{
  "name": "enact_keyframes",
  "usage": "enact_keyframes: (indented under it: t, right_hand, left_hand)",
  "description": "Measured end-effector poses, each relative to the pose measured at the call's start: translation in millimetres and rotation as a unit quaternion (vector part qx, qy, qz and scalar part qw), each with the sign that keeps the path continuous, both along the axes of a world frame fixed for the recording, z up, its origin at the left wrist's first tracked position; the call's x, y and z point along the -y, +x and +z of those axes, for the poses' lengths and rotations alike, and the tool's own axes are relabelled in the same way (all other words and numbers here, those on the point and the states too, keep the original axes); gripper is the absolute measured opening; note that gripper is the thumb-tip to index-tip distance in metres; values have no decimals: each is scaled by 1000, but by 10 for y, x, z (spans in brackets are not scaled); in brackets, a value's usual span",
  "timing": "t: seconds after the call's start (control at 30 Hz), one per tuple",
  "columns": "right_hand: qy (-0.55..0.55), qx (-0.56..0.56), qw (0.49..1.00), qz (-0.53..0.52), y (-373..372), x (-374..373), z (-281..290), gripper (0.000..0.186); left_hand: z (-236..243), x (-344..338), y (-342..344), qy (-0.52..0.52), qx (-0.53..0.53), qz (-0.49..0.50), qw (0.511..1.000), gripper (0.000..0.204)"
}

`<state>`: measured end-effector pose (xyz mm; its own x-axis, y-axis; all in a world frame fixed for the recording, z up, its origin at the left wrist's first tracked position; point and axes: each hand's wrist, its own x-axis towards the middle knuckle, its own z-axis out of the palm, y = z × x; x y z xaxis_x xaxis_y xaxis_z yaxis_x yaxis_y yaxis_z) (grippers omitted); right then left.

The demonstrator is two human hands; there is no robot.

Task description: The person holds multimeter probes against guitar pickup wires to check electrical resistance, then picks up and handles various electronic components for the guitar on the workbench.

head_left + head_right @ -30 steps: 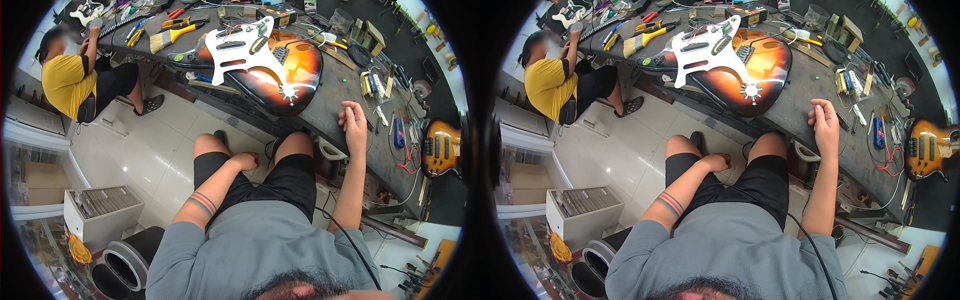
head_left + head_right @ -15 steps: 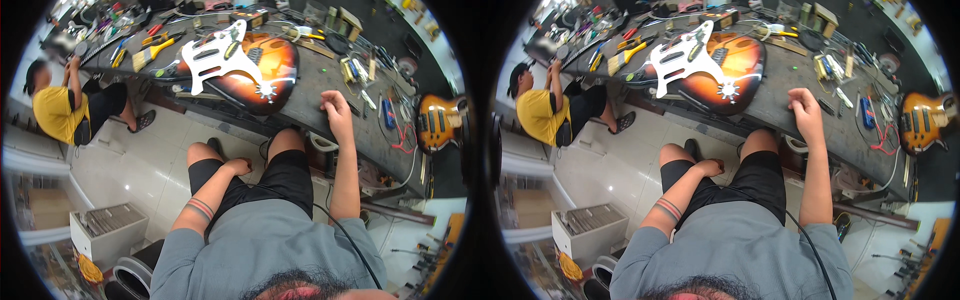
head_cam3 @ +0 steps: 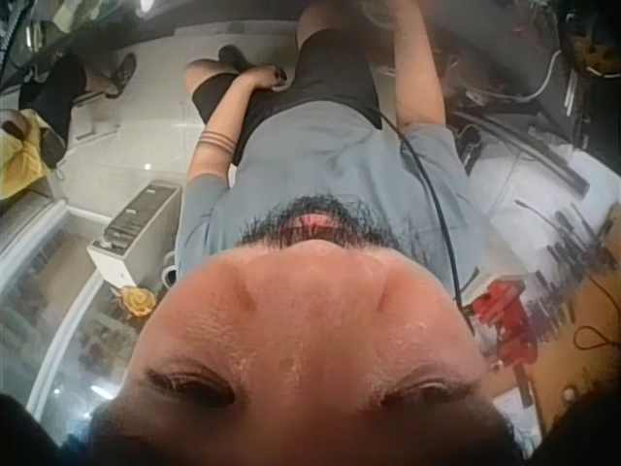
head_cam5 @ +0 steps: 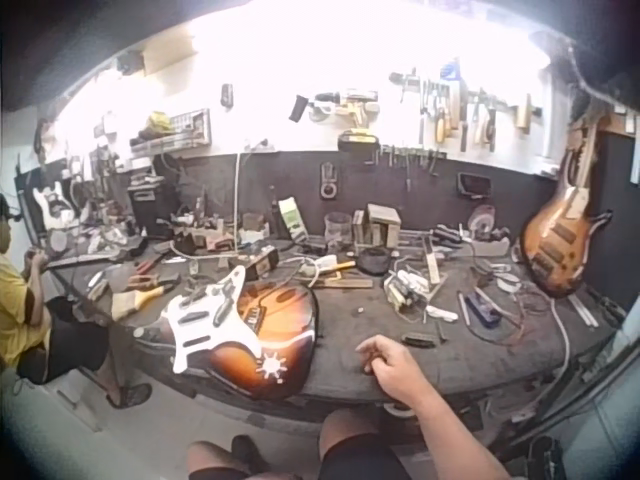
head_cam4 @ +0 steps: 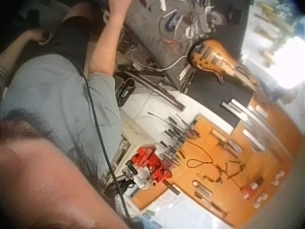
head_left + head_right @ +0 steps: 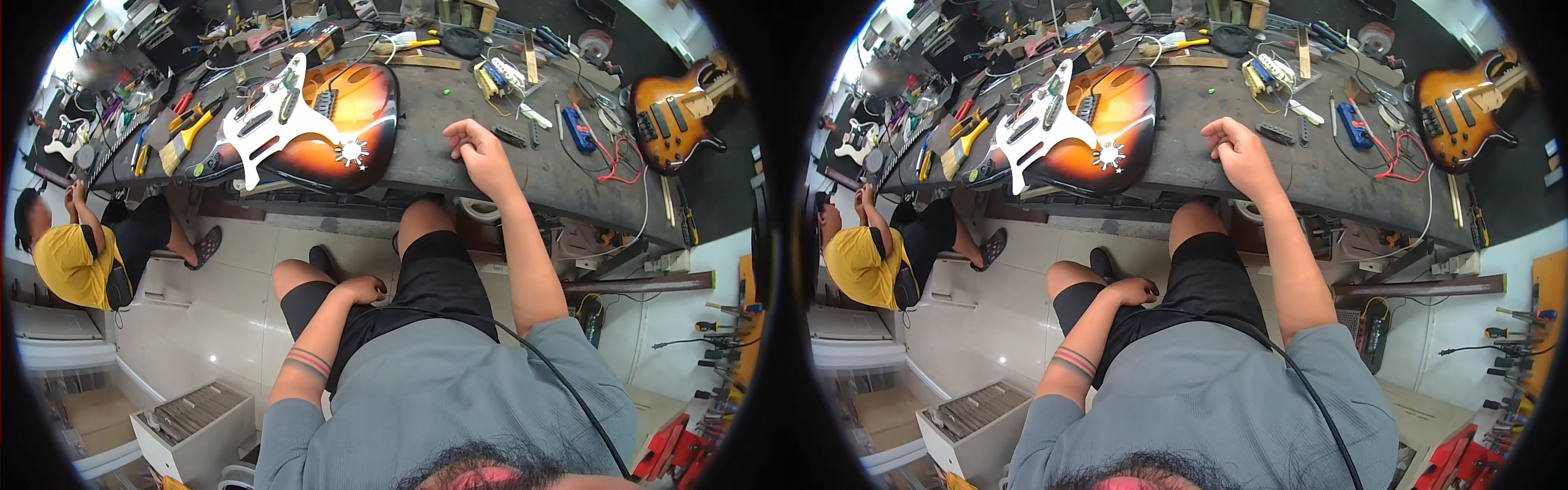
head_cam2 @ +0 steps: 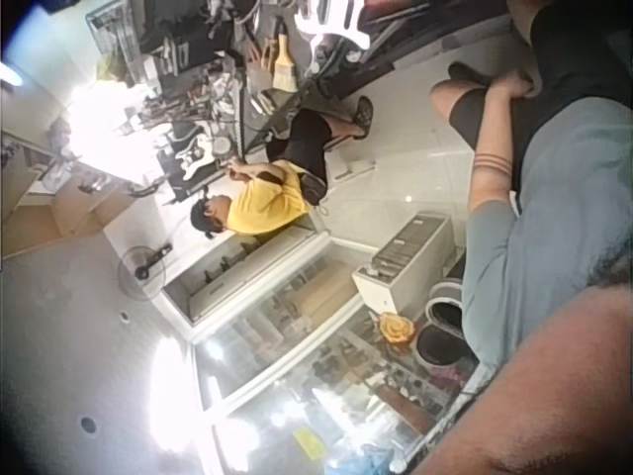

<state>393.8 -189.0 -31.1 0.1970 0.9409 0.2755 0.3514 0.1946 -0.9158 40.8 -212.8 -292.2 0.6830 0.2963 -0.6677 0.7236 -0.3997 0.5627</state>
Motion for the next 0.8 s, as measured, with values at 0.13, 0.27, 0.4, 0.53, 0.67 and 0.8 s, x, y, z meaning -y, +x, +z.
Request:
enact_keyframes:
  t: [0.13,0.27,0.4,0.53,0.67,0.8]
  right_hand:
    - [18,13,1000,-20,-20,16,25,31]
    - [94,74,989,-83,63,20,263,27]
    - [165,215,926,-262,828,-251,588,20]
    - [-52,313,903,-291,1650,-655,509,37]
    - [-164,336,898,-233,1626,-811,544,46]
    - [-117,268,936,-194,1855,-878,466,43]
  left_hand:
    - [51,17,60,-24,-27,-4,999,48]
    - [112,46,-12,43,-18,37,998,44]
    - [653,115,140,102,54,55,992,30]
    - [1944,72,692,147,182,-4,972,21]
    - [3059,-85,1198,169,412,32,895,13]
    - [3304,-607,1730,181,443,77,875,13]
